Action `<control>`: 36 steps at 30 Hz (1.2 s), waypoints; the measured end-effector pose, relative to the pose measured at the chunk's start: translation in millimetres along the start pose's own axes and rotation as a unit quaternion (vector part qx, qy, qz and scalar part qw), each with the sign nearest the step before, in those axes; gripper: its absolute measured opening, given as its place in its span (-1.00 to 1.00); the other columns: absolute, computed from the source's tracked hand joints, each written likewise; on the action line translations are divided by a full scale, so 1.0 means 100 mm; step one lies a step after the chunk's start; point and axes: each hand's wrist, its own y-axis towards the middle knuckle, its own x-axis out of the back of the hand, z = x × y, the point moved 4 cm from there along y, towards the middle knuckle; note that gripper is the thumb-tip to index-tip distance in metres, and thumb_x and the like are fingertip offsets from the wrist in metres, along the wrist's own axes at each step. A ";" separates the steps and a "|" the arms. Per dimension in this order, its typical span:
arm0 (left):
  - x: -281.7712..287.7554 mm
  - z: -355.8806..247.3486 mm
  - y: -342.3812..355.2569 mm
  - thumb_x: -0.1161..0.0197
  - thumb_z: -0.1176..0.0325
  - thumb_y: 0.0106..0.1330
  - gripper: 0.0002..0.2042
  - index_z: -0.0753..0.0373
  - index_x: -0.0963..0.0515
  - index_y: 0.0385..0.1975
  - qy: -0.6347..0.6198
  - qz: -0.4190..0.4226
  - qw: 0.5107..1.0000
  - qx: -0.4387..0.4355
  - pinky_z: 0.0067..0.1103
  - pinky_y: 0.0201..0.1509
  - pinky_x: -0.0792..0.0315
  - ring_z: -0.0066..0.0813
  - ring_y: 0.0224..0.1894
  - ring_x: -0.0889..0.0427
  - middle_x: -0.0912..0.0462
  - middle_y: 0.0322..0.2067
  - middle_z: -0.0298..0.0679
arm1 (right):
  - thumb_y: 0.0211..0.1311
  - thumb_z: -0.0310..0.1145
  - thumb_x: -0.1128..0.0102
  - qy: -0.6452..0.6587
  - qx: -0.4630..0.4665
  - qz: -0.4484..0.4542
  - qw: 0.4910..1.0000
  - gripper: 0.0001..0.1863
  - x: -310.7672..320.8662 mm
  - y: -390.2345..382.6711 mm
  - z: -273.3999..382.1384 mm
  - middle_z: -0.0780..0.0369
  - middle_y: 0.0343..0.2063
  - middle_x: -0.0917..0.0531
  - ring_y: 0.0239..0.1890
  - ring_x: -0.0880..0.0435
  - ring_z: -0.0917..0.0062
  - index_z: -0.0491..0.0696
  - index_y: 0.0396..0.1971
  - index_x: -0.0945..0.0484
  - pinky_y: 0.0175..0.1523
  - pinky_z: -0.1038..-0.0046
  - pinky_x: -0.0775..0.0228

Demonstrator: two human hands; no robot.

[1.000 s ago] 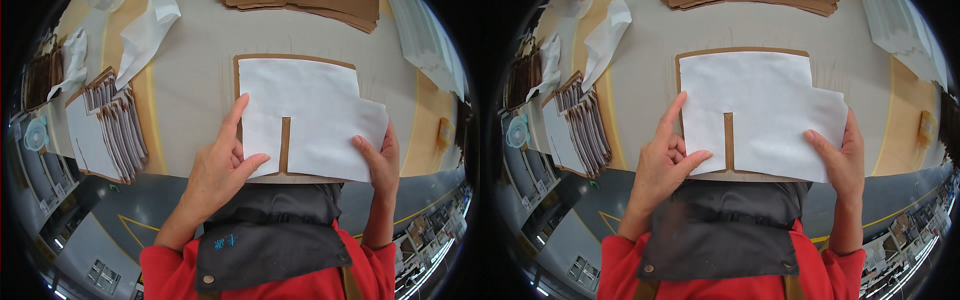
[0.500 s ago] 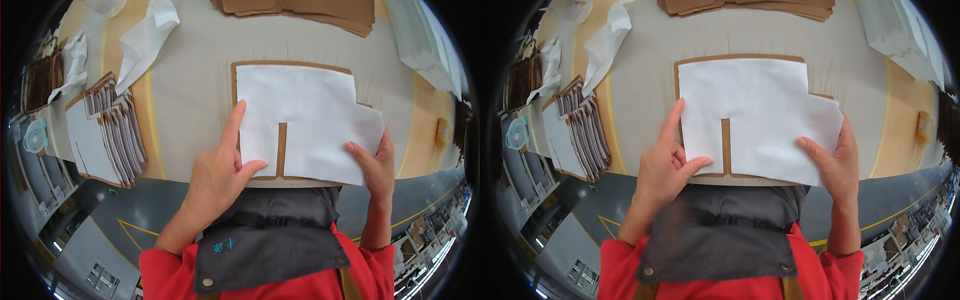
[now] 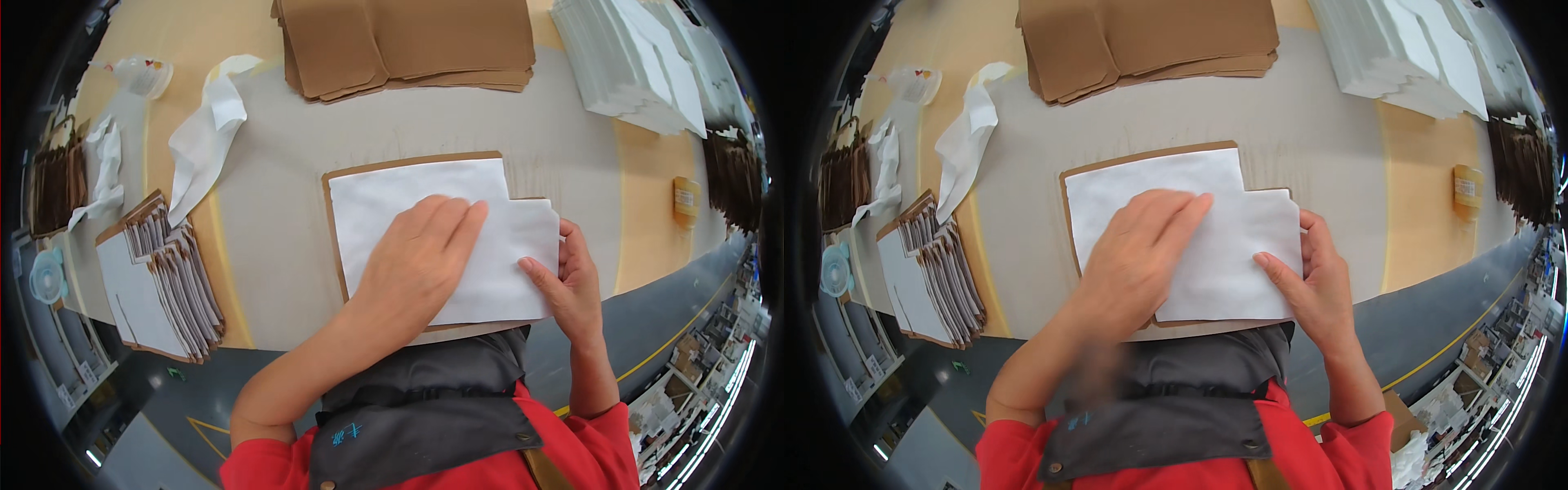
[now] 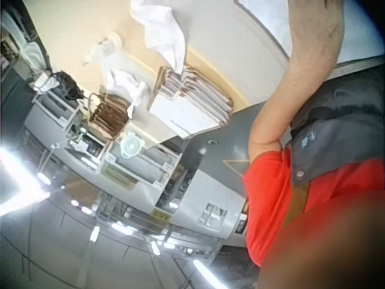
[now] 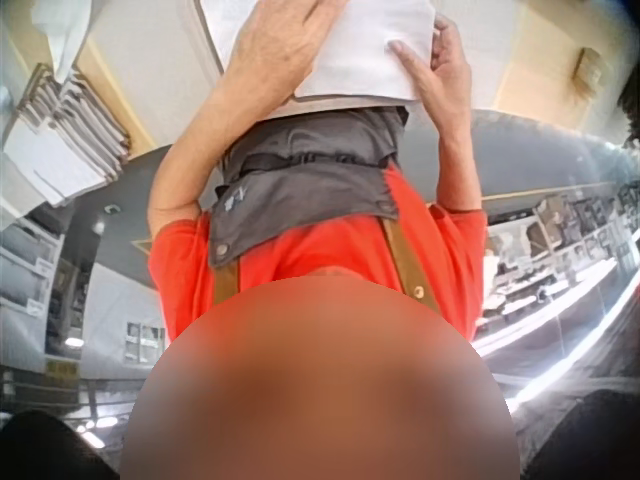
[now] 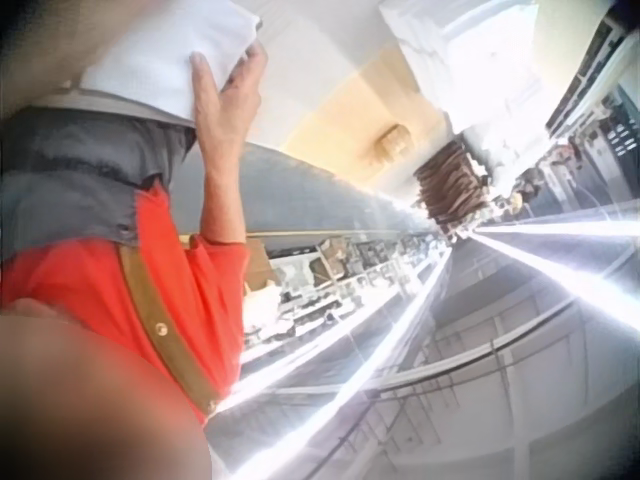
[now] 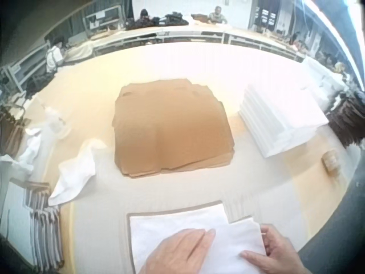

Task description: Applying glue to a leather piece and adhering a fabric or paper lining to it.

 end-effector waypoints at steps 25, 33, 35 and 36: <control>-0.38 -0.19 0.23 -0.19 0.45 0.13 -0.55 0.29 -0.53 0.09 0.083 0.052 0.987 -0.126 -0.41 0.18 -0.41 -0.24 0.16 -0.45 -0.48 0.09 -0.18 | 0.28 -0.51 -0.28 -0.084 0.006 -0.061 0.995 -0.36 0.15 -0.20 -0.02 0.40 -0.53 -0.54 -0.65 -0.26 0.90 -0.09 0.32 -0.24 -0.56 0.74 -0.02; -0.47 -0.26 0.16 -0.18 0.43 0.14 -0.57 0.27 -0.54 0.07 0.022 0.075 0.985 -0.157 -0.39 0.19 -0.42 -0.22 0.15 -0.45 -0.48 0.06 -0.16 | 0.27 -0.43 -0.31 -0.091 -0.019 -0.056 0.994 -0.36 0.19 -0.29 -0.05 0.35 -0.49 -0.60 -0.64 -0.38 0.82 -0.07 0.31 -0.26 -0.53 0.68 -0.22; -0.45 -0.29 0.15 -0.18 0.42 0.15 -0.59 0.27 -0.54 0.06 0.027 0.075 0.984 -0.161 -0.38 0.18 -0.43 -0.22 0.14 -0.46 -0.48 0.03 -0.17 | 0.28 -0.42 -0.31 -0.084 -0.036 -0.055 0.994 -0.36 0.23 -0.33 -0.04 0.35 -0.48 -0.60 -0.65 -0.39 0.82 -0.08 0.31 -0.26 -0.54 0.68 -0.25; -0.44 -0.30 0.16 -0.18 0.42 0.15 -0.59 0.27 -0.54 0.06 0.020 0.080 0.984 -0.161 -0.38 0.18 -0.43 -0.22 0.14 -0.46 -0.48 0.03 -0.17 | 0.28 -0.41 -0.30 -0.076 -0.046 -0.054 0.995 -0.36 0.24 -0.34 -0.03 0.35 -0.48 -0.60 -0.65 -0.40 0.82 -0.08 0.31 -0.26 -0.55 0.69 -0.28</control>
